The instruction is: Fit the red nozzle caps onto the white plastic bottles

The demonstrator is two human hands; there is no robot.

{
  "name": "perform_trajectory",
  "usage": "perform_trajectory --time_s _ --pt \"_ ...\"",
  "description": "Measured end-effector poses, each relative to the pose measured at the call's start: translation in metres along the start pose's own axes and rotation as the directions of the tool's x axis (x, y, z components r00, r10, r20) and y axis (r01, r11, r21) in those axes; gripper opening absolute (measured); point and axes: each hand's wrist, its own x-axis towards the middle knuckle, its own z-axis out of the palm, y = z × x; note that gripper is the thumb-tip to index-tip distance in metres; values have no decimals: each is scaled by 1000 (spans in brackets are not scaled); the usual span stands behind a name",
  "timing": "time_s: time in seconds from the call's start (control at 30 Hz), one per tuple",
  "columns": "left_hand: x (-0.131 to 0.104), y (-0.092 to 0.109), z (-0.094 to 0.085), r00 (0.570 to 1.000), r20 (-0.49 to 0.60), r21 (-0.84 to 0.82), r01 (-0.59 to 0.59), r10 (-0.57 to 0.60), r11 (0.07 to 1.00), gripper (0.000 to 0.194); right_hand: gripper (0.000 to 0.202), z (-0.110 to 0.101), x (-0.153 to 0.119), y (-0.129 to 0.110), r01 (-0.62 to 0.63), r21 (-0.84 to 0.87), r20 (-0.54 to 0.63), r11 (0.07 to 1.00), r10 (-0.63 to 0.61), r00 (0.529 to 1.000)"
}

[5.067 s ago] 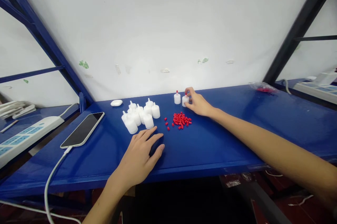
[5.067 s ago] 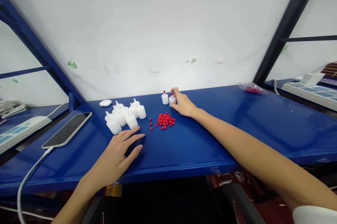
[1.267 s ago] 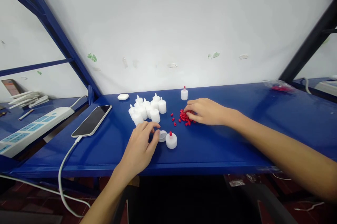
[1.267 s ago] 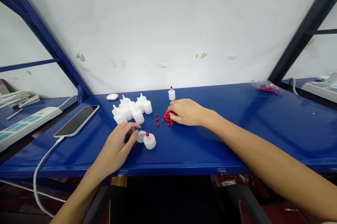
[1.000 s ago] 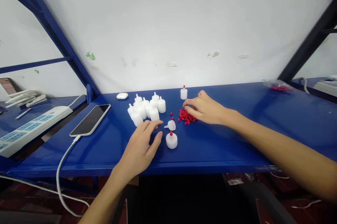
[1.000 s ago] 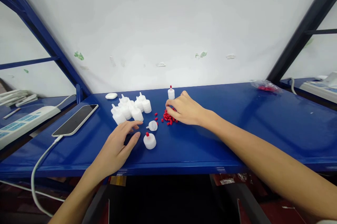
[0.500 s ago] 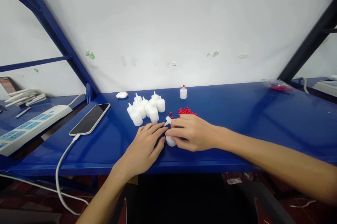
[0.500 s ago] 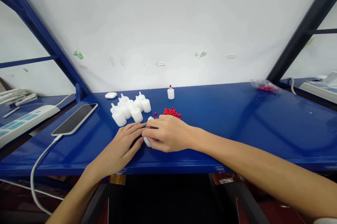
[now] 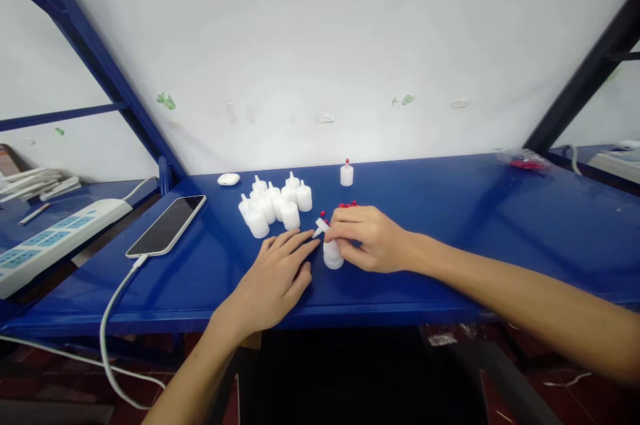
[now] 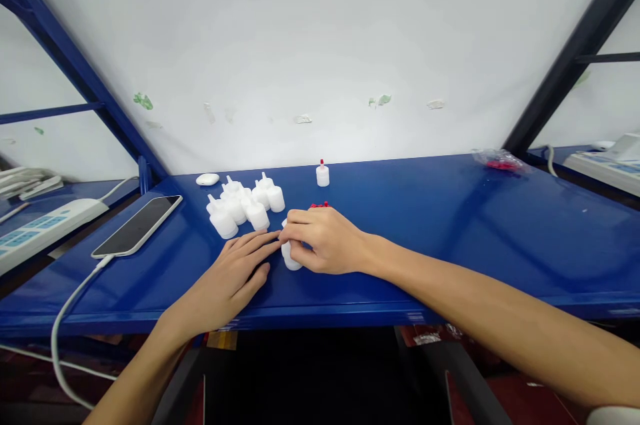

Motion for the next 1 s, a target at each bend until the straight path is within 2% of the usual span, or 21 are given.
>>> perform_trajectory --time_s 0.13,0.23,0.37,0.5,0.7,0.83,1.0 --pt "0 2 -1 999 -34 -33 5 -7 999 40 22 1 0 1 -25 35 -95 999 28 995" --pt "-1 2 -1 1000 -21 -32 6 -7 999 40 23 1 0 0 -56 41 -190 998 63 980" --pt "-1 -1 1 1000 22 0 2 -2 1000 42 23 1 2 0 -231 -17 -258 973 219 941" --pt "-1 -2 2 1000 28 -8 9 -9 1000 42 22 1 3 2 -381 -97 -199 920 357 913" --pt "0 1 0 999 -45 -43 9 -11 999 37 20 2 2 3 -428 -67 -125 901 419 900" --pt "-2 2 0 988 -149 -46 21 -28 999 33 21 2 3 5 -459 -56 -101 887 452 886" --pt "-4 1 1 952 -287 -37 95 -102 995 27 20 2 3 7 -486 -47 -87 873 481 873"
